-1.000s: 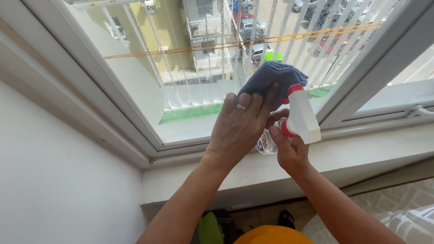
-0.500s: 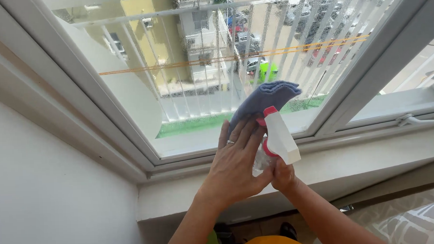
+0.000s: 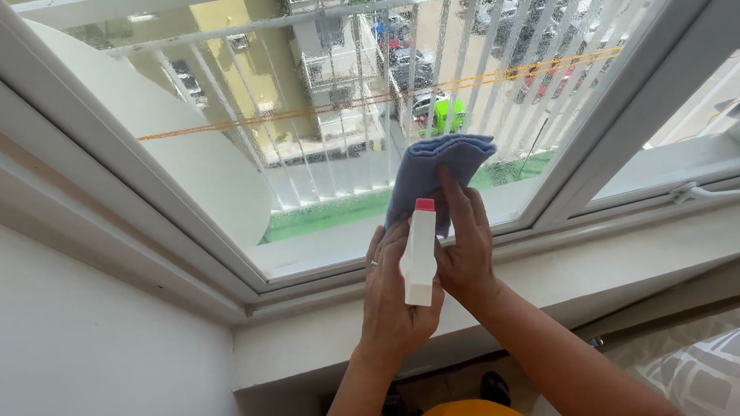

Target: The person sprays a cleaning solution onto a window pane and wipes it with a blue cloth. They repeatedly spray and wipe different sections of the glass to remove dirt and streaks.

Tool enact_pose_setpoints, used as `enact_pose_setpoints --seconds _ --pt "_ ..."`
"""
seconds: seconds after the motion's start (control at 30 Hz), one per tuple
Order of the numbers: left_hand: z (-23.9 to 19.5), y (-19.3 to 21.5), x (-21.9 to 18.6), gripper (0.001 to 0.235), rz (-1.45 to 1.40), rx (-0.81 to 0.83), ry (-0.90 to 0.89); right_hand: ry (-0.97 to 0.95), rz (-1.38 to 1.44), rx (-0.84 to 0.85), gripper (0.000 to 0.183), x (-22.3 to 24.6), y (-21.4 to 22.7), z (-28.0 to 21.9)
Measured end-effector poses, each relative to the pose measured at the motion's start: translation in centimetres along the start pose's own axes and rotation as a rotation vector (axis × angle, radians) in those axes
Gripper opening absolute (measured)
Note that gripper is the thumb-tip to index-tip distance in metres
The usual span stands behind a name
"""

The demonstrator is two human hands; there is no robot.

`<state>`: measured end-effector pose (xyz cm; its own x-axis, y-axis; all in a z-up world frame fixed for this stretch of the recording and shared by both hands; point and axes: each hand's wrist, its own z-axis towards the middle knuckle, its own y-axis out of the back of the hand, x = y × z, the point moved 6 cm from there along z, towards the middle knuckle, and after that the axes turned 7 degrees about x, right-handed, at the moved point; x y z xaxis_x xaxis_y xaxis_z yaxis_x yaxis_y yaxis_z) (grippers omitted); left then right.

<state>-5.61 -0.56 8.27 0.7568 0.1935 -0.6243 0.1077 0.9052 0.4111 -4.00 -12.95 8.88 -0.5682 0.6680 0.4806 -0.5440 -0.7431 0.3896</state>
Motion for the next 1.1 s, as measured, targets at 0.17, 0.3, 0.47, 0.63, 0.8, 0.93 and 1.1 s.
enact_pose_setpoints --seconds 0.17,0.3,0.47,0.63,0.8,0.93,1.1 --pt "-1.1 0.9 1.3 0.039 -0.117 -0.128 0.062 0.256 -0.493 -0.135 0.057 -0.2 0.0 2.0" --pt "-0.9 2.8 0.8 0.029 -0.088 -0.205 0.069 0.402 -0.541 -0.19 0.026 -0.6 1.5 3.9" --pt "-1.1 3.1 1.3 0.028 -0.05 -0.247 0.073 0.602 -0.515 -0.049 0.03 -2.8 -0.6 1.6" --pt "-1.1 1.9 1.5 0.024 -0.022 -0.213 0.081 0.889 -0.549 0.158 0.028 -5.3 -0.3 -0.4" --pt "-0.6 0.7 1.3 0.03 -0.085 -0.176 0.016 0.932 -0.614 0.114 0.029 -3.6 5.2 5.8" --pt "0.2 -0.1 1.6 0.026 -0.093 -0.195 -0.027 0.901 -0.558 0.073 0.031 -3.7 6.8 6.9" --pt "0.8 -1.0 1.6 0.032 0.026 -0.177 -0.064 1.128 -0.61 0.323 0.01 -5.0 4.8 2.3"
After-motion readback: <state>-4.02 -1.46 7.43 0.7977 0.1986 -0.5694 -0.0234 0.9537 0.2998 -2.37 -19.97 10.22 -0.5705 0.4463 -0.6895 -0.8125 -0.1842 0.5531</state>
